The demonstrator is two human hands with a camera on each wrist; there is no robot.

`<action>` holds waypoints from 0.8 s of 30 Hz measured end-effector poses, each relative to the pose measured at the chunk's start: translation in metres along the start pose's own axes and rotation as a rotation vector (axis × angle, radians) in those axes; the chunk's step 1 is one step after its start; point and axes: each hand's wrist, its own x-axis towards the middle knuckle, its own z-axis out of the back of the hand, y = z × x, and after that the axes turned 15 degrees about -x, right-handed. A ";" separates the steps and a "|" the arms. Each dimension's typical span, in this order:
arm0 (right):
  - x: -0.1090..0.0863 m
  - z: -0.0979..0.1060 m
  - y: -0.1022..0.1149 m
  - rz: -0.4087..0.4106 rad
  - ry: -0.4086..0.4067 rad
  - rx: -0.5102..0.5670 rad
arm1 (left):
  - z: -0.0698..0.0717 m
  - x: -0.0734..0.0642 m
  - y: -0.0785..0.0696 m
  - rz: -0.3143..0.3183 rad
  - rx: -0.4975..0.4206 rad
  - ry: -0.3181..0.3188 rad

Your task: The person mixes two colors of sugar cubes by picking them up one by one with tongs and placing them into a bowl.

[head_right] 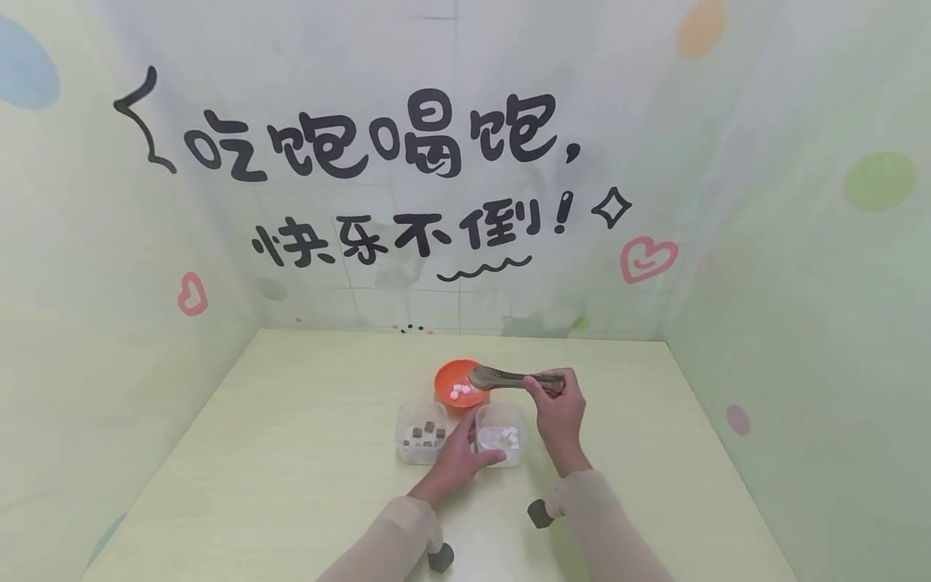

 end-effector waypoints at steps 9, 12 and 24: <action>-0.001 0.000 -0.001 -0.007 0.024 -0.005 | -0.001 0.000 0.001 -0.001 0.004 0.000; -0.002 0.001 -0.003 -0.014 0.015 -0.009 | -0.001 0.000 0.001 -0.004 0.008 0.000; -0.006 0.009 -0.005 0.006 0.010 -0.022 | -0.001 0.000 0.002 -0.013 0.006 -0.007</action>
